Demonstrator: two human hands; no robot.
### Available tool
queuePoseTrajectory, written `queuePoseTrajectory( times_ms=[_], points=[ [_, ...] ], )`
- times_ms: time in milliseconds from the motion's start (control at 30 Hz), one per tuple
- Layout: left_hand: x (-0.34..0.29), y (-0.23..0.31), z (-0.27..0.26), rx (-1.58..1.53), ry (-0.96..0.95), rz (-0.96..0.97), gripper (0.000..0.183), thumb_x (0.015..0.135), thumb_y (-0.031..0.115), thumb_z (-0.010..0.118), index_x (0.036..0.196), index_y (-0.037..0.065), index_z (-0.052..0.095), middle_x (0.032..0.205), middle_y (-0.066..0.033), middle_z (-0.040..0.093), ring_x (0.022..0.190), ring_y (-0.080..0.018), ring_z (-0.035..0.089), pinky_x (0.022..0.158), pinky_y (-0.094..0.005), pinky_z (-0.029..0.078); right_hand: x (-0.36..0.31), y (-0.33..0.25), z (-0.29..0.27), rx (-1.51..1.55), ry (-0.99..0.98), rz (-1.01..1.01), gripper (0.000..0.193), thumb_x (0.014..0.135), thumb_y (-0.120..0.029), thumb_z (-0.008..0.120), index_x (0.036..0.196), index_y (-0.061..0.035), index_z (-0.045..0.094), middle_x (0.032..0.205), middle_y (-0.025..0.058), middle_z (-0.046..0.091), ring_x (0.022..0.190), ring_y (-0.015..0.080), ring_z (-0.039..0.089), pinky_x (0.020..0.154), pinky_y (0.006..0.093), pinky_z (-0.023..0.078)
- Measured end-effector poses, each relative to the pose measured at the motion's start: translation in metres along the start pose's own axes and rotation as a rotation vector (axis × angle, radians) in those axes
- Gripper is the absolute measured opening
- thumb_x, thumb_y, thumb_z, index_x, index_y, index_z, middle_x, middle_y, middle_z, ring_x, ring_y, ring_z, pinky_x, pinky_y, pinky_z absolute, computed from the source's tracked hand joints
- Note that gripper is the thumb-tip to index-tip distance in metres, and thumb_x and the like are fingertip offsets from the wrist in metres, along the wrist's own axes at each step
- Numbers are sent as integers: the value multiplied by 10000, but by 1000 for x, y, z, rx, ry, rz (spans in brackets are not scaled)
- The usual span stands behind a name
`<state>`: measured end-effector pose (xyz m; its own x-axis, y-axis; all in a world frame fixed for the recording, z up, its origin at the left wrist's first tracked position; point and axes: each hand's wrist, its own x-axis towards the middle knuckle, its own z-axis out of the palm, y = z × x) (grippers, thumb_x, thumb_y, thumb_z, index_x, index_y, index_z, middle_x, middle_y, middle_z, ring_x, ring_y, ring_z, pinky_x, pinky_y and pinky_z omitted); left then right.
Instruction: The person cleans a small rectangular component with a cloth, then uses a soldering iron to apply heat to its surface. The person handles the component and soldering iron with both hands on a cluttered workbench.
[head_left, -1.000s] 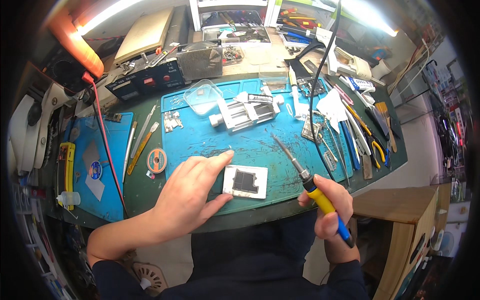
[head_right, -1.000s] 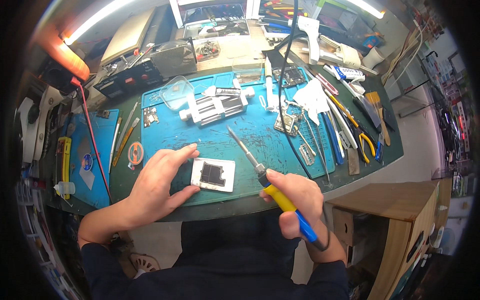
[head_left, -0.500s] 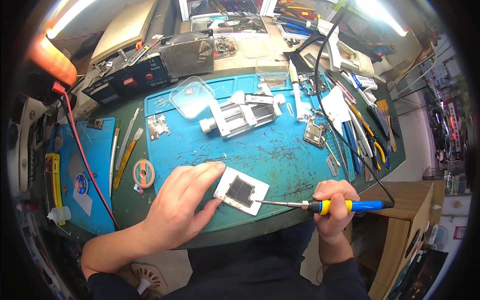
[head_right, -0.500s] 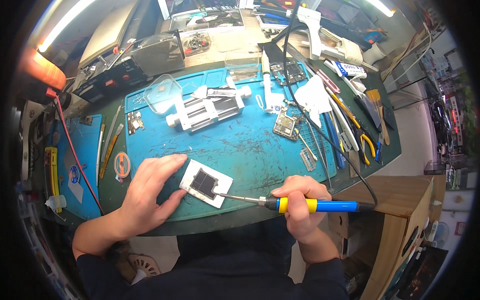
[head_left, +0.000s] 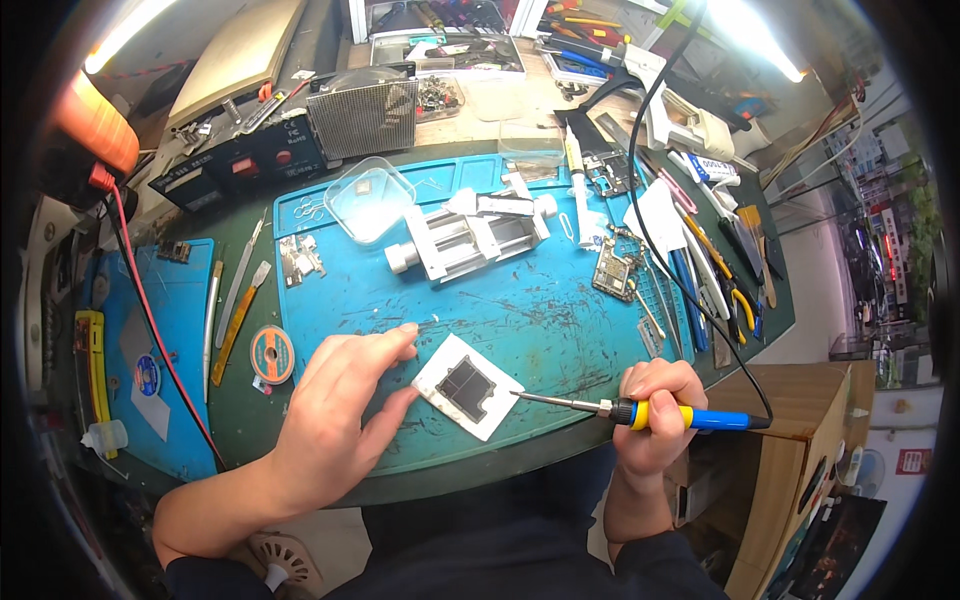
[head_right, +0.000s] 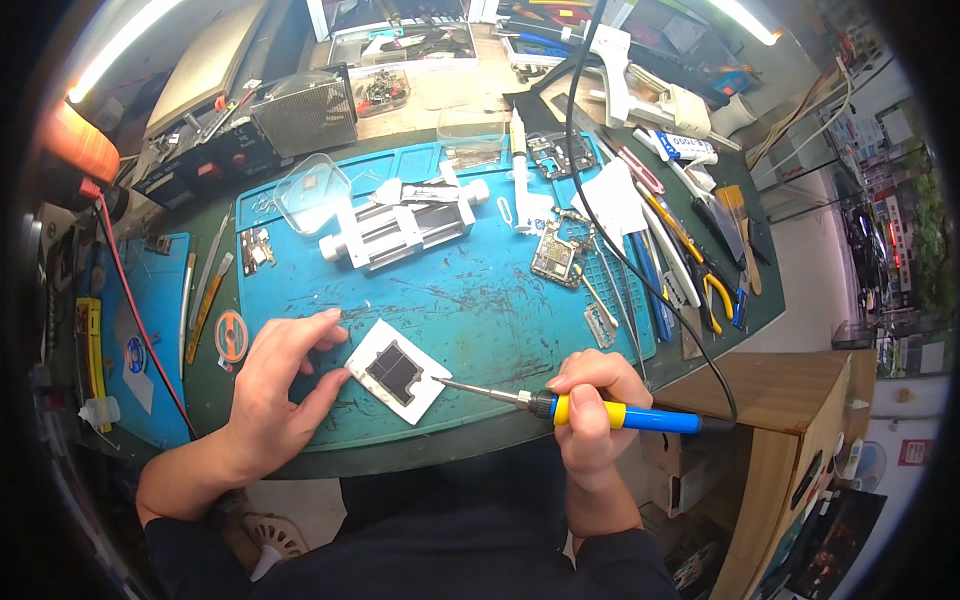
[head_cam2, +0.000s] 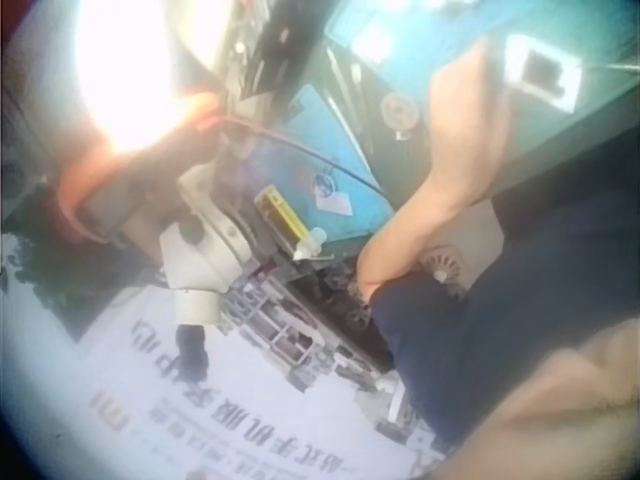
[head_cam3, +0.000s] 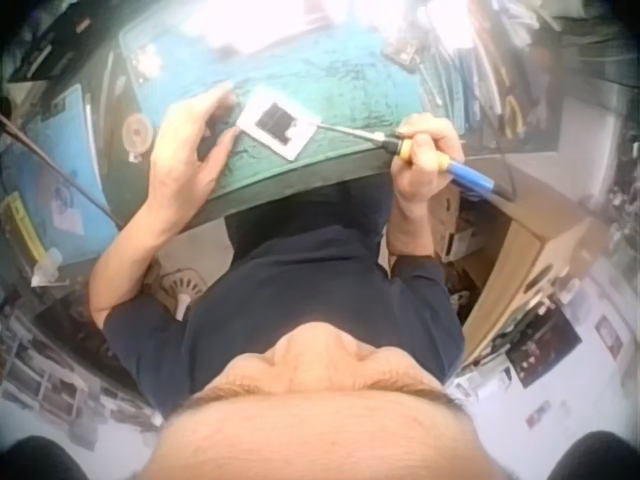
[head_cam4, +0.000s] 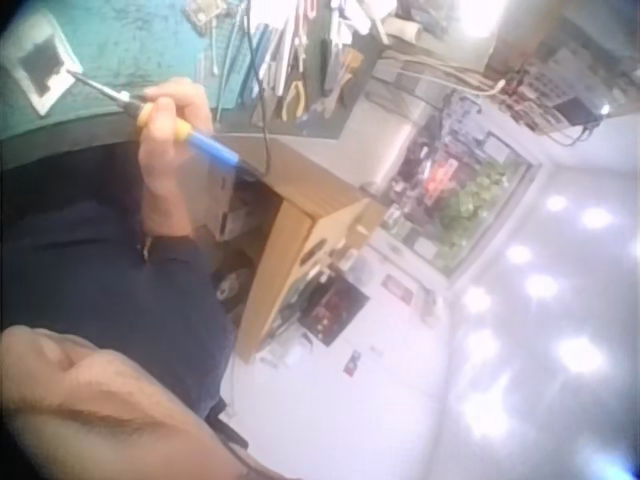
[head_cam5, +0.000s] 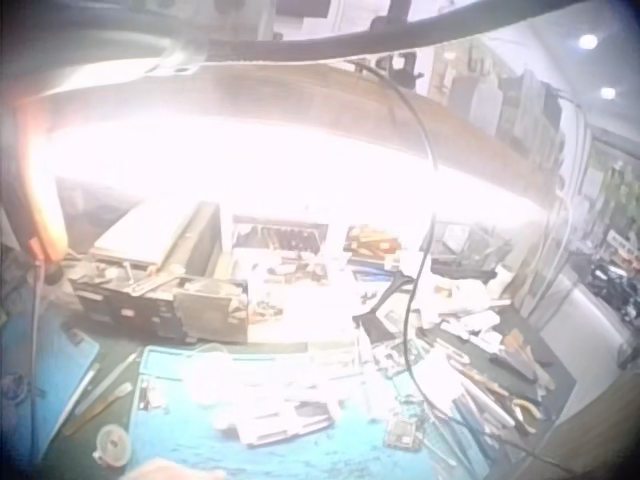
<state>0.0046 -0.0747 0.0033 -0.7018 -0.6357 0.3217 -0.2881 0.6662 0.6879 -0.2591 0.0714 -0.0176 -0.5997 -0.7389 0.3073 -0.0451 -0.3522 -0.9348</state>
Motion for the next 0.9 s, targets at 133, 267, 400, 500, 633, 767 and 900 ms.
queuePoseTrajectory(
  times_ms=[133,267,400,500,633,767,900],
  points=[
    [0,-2,2,6,29,-20,606,821,-106,778,1388,22,607,1104,-105,728,933,-237,663,720,-325,545,0,1,0,-5,-3,-30,124,854,-98,581,826,20,608,708,112,616,611,135,462,582,302,371],
    [1,-2,-2,-36,40,-40,532,838,-113,751,1341,13,632,1024,-102,729,873,-254,678,729,-352,548,0,3,0,-55,-10,-87,131,867,-111,575,832,14,593,719,93,581,613,129,446,580,298,356],
    [3,-6,-6,13,87,92,425,855,-108,740,1260,4,676,988,-111,729,833,-267,681,717,-361,546,0,5,4,-143,-9,-156,210,940,-190,609,863,3,578,760,65,525,657,112,421,603,277,331],
    [-1,-4,-13,-29,86,100,287,892,-63,737,1168,17,723,897,-91,720,791,-250,678,699,-343,536,-1,6,4,-153,4,-168,260,983,-228,634,872,4,592,777,67,541,688,119,448,623,278,348],
    [-8,-10,-15,-191,44,227,69,957,45,740,1012,9,719,801,-79,696,678,-233,657,591,-332,516,0,5,1,-116,-3,-183,254,990,-219,684,886,11,656,808,89,632,719,146,535,642,282,397],
    [-15,-8,-7,-318,63,243,173,974,104,746,979,22,594,806,-107,680,682,-183,635,594,-287,514,3,0,5,-144,-10,-168,205,976,-193,704,895,-6,687,801,87,675,710,161,575,709,313,440],
    [-16,-6,-4,-319,101,204,147,929,-32,638,993,36,524,827,-116,671,720,-163,637,633,-278,535,10,5,-4,-277,-72,-308,161,956,-208,724,893,-63,692,783,48,703,711,171,629,989,450,429]
  ],
)
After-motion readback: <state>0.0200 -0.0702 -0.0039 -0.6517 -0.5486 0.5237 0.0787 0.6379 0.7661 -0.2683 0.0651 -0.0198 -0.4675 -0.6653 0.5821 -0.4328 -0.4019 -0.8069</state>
